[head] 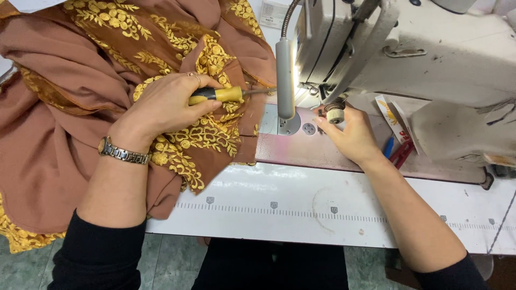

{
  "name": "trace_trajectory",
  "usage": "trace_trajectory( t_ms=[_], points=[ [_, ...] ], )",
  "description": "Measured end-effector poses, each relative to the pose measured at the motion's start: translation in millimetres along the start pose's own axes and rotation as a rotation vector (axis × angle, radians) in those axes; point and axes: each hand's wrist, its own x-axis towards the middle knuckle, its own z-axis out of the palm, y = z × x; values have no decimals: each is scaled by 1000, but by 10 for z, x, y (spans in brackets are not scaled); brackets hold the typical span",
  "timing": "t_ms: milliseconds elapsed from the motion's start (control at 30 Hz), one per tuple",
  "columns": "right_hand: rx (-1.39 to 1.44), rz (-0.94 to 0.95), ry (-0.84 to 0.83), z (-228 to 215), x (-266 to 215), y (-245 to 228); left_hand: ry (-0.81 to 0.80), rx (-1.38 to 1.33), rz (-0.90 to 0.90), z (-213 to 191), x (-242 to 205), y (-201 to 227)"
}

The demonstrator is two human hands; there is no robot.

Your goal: Using a screwdriver to adjust a sewing machine and handling a small jar.

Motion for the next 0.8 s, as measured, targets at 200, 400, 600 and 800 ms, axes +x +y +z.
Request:
trace_trajectory(
  t_ms=[200,400,600,800],
  points=[
    [49,62,10,21,7,59,112,-11,68,42,27,-175],
    [-69,180,6,62,-21,244,278,360,312,175,129,-414],
    [18,197,-16,42,-36,220,175,396,252,175,120,-333],
    [8,167,29,73,-42,274,195,372,249,238,175,-370]
  ],
)
